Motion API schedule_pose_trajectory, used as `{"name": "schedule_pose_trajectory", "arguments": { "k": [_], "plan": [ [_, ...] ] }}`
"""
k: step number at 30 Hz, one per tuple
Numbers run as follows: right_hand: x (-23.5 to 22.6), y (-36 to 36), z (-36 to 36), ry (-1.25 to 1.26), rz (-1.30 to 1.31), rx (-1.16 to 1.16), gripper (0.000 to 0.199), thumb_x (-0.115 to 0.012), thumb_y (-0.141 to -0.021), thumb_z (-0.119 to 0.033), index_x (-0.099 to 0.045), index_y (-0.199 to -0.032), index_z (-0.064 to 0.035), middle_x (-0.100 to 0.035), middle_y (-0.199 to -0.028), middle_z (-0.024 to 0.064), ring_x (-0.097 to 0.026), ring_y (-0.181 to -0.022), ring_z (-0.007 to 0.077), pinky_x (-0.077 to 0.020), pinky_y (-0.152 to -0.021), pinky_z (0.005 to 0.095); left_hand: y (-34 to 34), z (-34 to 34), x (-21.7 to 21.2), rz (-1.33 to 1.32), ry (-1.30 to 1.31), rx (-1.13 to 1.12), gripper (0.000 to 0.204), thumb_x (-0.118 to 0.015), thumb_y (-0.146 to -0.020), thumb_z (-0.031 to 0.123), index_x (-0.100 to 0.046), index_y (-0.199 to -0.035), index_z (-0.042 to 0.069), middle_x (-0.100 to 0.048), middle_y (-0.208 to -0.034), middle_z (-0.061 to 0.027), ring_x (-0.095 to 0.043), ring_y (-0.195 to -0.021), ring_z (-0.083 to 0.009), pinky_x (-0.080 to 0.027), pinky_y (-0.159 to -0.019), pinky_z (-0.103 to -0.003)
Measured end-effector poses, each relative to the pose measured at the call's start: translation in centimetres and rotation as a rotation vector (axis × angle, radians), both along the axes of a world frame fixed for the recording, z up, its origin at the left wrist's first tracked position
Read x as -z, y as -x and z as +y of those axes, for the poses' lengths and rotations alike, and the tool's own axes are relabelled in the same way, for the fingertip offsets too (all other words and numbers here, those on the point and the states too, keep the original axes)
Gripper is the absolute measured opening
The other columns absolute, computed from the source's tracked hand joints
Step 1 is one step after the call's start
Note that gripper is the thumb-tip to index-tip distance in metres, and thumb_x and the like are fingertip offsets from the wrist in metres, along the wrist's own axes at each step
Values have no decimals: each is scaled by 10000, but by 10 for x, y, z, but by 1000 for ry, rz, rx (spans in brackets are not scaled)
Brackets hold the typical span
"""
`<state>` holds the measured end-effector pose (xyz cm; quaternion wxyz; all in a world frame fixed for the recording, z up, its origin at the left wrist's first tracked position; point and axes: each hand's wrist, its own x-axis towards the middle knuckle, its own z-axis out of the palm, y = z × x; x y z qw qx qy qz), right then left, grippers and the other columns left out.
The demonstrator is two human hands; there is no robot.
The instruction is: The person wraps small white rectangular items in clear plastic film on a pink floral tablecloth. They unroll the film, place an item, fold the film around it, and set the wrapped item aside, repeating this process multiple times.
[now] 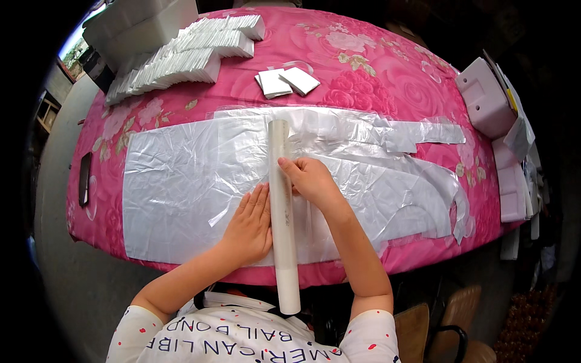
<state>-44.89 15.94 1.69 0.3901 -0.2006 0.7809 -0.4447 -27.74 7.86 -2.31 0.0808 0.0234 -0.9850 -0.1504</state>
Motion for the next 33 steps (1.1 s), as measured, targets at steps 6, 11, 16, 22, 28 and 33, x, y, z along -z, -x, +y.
{"name": "schedule_pose_trajectory", "arguments": {
  "k": [6,11,16,22,28,33],
  "plan": [
    [31,26,-40,657,-335,365,380,-543,-901,-234,-447,-1194,-12,-540,-1108,94,-522,-935,160,-434,-817,316,0,1,-2,-28,-39,1,613,-353,-836,220,-264,-1325,-139,-242,-1408,-281,-184,-1346,-377,-105,-1106,-443],
    [32,100,-25,1088,-564,659,401,-464,-933,-145,-324,-1303,-79,-507,-1214,122,-515,-1095,243,-443,-905,371,-3,-1,0,-30,19,-2,623,-364,-826,235,-280,-1318,-137,-252,-1411,-266,-198,-1346,-353,-118,-1108,-433],
    [18,217,53,1032,-340,1023,329,-352,-965,-208,-348,-1240,-27,-432,-1276,145,-519,-1052,291,-432,-907,460,-5,-2,0,-43,12,-9,636,-368,-823,243,-270,-1324,-134,-239,-1418,-262,-188,-1352,-344,-107,-1111,-427],
    [-13,291,152,1111,-210,893,281,-339,-953,-171,-423,-1149,11,-522,-1159,190,-555,-1007,325,-478,-856,476,0,2,-1,-32,-1,14,637,-367,-822,242,-265,-1328,-132,-234,-1420,-263,-185,-1352,-350,-104,-1112,-426],
    [-123,154,34,1240,-102,499,295,-331,-967,-166,-448,-1166,19,-530,-1170,186,-532,-1082,299,-453,-914,405,-5,0,0,-20,-5,4,637,-370,-818,231,-260,-1327,-137,-239,-1416,-268,-190,-1348,-360,-113,-1109,-432],
    [-144,-25,-91,1109,-2,-85,390,-370,-972,-243,-441,-1258,13,-550,-1205,151,-521,-1115,198,-395,-962,311,-4,-2,0,-19,-28,17,621,-393,-834,219,-258,-1326,-136,-226,-1413,-288,-176,-1346,-389,-113,-1105,-447]
  ]
}}
